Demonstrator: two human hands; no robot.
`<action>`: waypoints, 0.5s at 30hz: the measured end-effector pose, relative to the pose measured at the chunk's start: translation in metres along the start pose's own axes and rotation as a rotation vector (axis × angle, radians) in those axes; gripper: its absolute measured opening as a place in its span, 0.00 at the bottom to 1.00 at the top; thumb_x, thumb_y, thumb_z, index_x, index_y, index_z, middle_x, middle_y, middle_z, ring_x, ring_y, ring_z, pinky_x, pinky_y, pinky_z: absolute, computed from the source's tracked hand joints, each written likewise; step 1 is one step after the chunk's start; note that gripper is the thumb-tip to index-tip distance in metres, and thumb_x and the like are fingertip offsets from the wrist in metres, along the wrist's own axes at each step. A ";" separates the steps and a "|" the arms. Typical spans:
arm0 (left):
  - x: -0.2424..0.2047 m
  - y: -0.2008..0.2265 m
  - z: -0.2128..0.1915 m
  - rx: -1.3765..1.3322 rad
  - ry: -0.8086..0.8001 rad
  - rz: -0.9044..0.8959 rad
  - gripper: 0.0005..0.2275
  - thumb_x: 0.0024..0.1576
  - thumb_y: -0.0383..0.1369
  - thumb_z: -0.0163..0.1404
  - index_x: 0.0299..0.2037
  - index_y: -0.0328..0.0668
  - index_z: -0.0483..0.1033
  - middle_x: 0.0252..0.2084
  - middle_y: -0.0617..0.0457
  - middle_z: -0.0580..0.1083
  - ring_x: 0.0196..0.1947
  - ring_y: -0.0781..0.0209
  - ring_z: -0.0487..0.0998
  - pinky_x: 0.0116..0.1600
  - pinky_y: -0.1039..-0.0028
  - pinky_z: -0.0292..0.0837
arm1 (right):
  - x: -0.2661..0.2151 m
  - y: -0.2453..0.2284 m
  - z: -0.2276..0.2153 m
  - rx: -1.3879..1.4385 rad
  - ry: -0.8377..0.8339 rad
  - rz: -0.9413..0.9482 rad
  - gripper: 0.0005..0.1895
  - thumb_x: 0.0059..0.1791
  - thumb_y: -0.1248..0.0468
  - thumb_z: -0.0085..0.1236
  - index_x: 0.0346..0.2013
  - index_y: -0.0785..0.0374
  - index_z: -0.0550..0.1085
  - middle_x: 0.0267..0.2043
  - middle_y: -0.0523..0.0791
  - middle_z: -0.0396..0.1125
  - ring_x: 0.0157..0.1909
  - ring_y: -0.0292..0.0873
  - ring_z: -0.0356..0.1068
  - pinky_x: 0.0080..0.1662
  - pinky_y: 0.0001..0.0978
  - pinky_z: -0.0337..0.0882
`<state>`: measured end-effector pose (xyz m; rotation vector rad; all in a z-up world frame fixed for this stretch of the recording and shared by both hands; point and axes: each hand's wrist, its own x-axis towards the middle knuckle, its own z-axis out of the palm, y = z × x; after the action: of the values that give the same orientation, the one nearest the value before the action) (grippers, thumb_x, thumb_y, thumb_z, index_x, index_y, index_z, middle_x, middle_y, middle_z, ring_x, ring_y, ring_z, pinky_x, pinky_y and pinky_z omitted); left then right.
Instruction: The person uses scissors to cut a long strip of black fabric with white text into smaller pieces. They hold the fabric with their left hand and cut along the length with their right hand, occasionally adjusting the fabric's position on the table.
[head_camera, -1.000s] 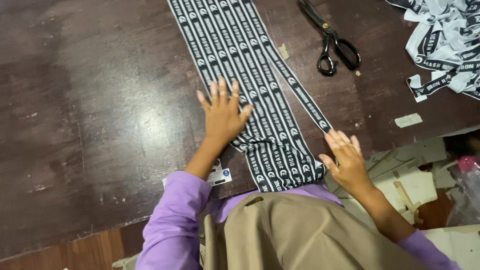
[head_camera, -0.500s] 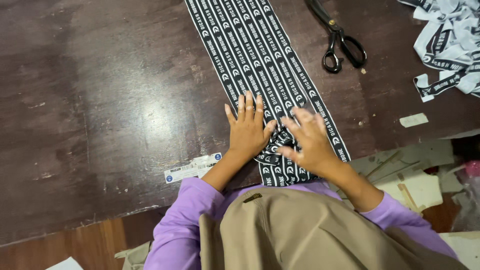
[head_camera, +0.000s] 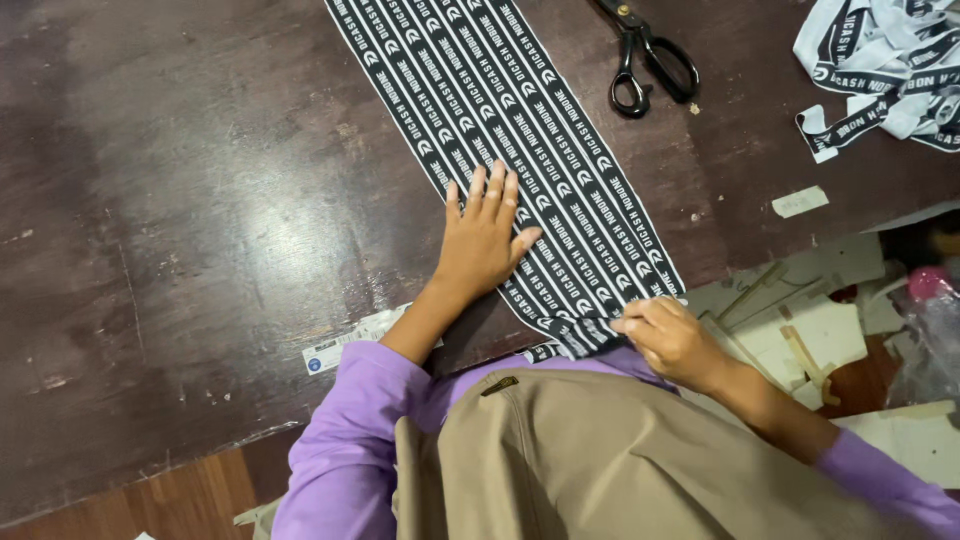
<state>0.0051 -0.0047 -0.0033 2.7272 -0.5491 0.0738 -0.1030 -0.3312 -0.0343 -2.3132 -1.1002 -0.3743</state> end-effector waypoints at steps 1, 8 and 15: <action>-0.002 0.006 -0.001 0.015 -0.047 -0.010 0.36 0.66 0.57 0.30 0.75 0.36 0.48 0.78 0.37 0.47 0.78 0.36 0.44 0.73 0.32 0.33 | -0.010 0.002 -0.006 -0.050 -0.201 0.070 0.09 0.54 0.59 0.50 0.39 0.54 0.78 0.44 0.44 0.71 0.44 0.51 0.74 0.45 0.44 0.72; -0.025 0.041 0.006 -0.012 -0.069 0.019 0.37 0.65 0.56 0.34 0.75 0.34 0.46 0.78 0.34 0.45 0.77 0.31 0.41 0.71 0.30 0.32 | 0.037 -0.031 -0.076 0.026 -1.240 0.647 0.09 0.52 0.55 0.51 0.38 0.50 0.79 0.40 0.47 0.76 0.47 0.56 0.77 0.47 0.53 0.75; -0.005 0.036 0.016 -0.030 0.050 0.055 0.33 0.67 0.55 0.33 0.75 0.40 0.51 0.78 0.37 0.47 0.77 0.34 0.42 0.70 0.29 0.32 | 0.088 -0.005 -0.033 0.160 -0.169 0.259 0.10 0.51 0.63 0.60 0.45 0.62 0.79 0.45 0.52 0.74 0.51 0.59 0.74 0.52 0.50 0.72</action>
<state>-0.0136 -0.0391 -0.0065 2.6736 -0.6066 0.1462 -0.0525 -0.2923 0.0351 -2.3361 -0.8558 0.0075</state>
